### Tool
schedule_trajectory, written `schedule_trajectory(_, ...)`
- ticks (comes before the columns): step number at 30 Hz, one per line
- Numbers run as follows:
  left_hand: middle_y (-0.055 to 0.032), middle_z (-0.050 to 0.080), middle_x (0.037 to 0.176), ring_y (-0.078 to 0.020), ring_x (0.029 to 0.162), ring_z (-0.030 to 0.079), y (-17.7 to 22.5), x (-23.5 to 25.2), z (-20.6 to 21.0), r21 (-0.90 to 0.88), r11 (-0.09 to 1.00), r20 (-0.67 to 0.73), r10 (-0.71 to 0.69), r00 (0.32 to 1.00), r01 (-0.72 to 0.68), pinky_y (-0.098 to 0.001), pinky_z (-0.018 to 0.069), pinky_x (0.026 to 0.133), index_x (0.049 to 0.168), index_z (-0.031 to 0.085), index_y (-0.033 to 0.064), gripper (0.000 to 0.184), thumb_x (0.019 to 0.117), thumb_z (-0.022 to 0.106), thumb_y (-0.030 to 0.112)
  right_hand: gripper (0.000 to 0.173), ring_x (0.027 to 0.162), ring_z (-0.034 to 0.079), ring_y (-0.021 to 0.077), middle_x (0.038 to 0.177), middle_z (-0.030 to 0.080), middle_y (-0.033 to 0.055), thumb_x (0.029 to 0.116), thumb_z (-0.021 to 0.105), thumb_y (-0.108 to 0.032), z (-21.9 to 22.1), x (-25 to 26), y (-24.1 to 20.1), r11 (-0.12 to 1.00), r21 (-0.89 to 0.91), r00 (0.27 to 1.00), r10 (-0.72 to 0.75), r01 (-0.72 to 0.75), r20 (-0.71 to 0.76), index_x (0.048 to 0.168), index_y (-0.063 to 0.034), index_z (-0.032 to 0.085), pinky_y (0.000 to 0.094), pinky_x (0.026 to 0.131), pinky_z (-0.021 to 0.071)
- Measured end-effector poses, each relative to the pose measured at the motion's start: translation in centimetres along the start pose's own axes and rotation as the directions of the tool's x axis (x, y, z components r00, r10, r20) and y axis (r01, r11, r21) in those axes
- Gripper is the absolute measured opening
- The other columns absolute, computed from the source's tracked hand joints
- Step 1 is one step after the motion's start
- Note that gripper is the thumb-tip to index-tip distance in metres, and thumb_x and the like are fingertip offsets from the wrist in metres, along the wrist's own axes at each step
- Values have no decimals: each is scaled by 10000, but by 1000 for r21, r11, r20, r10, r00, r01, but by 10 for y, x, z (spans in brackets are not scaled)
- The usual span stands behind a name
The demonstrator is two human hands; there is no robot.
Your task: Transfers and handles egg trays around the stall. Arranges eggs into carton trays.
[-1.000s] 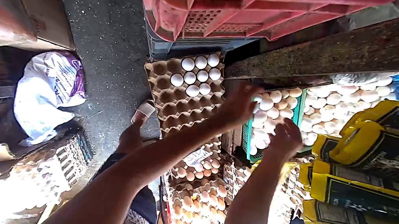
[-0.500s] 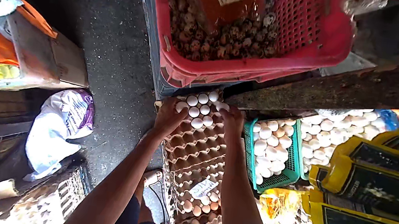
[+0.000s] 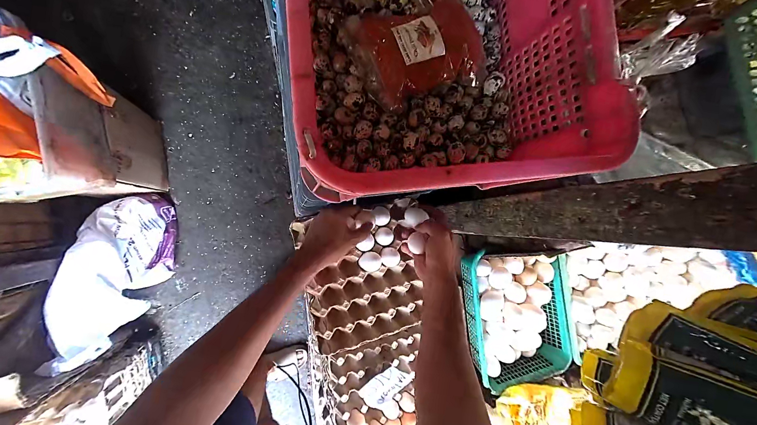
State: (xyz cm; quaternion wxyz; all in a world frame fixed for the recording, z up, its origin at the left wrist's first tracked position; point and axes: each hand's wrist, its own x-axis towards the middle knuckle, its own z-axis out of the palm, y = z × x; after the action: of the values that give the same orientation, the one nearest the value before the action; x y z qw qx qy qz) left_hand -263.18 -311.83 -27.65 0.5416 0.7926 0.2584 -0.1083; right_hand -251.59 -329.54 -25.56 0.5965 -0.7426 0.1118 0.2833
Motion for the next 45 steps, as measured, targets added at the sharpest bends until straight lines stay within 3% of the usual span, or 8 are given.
schedule_trajectory(8, -178, 599, 1337, -332, 1072, 678, -18, -31, 2, -958, 159, 264, 155, 952, 240, -513, 591, 886, 1439, 478, 180, 533, 919, 560, 101, 545, 1027, 659, 420, 1364, 568, 227, 780, 778, -636, 41, -7, -5, 438, -897, 994, -112, 55, 7, 1167, -253, 746, 661, 773, 549)
schedule_trajectory(15, -218, 487, 1447, -390, 996, 668, 3, -23, 7, 70, 996, 5, 63, 998, -63, -592, 583, 757, 1244, 660, 231, 446, 816, 784, 242, 419, 751, 668, 250, 976, 678, 104, 1004, 500, -497, -17, -44, 9, 931, 326, 982, 122, -163, 142, 1234, -164, 610, 450, 632, 589)
schedule_trajectory(21, -301, 353, 1560, -559, 1114, 599, 28, -27, 30, 596, 803, 79, -59, 995, 0, -680, 554, 788, 1421, 584, 236, 460, 994, 642, 397, 534, 1105, 647, 370, 1361, 583, 183, 765, 799, -544, 19, -27, 9, 545, -838, 998, -29, -36, -62, 1168, -199, 732, 616, 853, 564)
schedule_trajectory(24, -301, 377, 1528, -548, 1080, 616, 27, -26, 29, 615, 789, 86, -62, 994, -5, -670, 558, 771, 1355, 609, 223, 386, 1003, 625, 380, 531, 1124, 632, 431, 1498, 459, 230, 801, 714, -613, 31, -27, 11, 316, -946, 997, -13, -68, -76, 1216, -282, 714, 670, 827, 537)
schedule_trajectory(30, -217, 566, 1390, -377, 1225, 601, 26, -29, 42, -10, 996, 74, 94, 993, -93, -614, 510, 991, 1384, 586, 138, 427, 1056, 530, 406, 418, 786, 657, 165, 1057, 695, 66, 964, 666, -368, -67, -90, 14, 974, -226, 999, 19, -11, 35, 1336, -180, 630, 389, 674, 585)
schedule_trajectory(36, -257, 587, 1327, -376, 1168, 614, 131, -24, 172, -449, 843, 253, 439, 862, -298, -541, 539, 964, 1324, 619, 32, 370, 1049, 565, 273, 260, 556, 578, 146, 737, 600, 6, 1014, 498, -408, -214, -115, 42, 958, 285, 876, 118, 23, -468, 1098, -179, 589, 356, 499, 530)
schedule_trajectory(39, -194, 333, 1624, -356, 1374, 511, 208, -10, 182, -221, 972, 704, 216, 676, -81, -523, 474, 1090, 1548, 402, 140, 473, 1104, 463, 294, 387, 716, 631, 178, 910, 618, 34, 969, 534, -523, -246, -96, 45, 946, 320, 811, 220, -42, -543, 1184, -202, 551, 397, 617, 569)
schedule_trajectory(45, -282, 381, 1509, -442, 1105, 632, 239, 29, 297, -208, 972, 383, 187, 905, -114, -565, 593, 795, 1462, 510, 207, 432, 1044, 535, 312, 463, 1105, 614, 281, 1264, 590, 147, 1064, 479, -444, -240, -63, 24, 967, 159, 665, 254, -200, -703, 1384, -110, 501, 532, 868, 546)
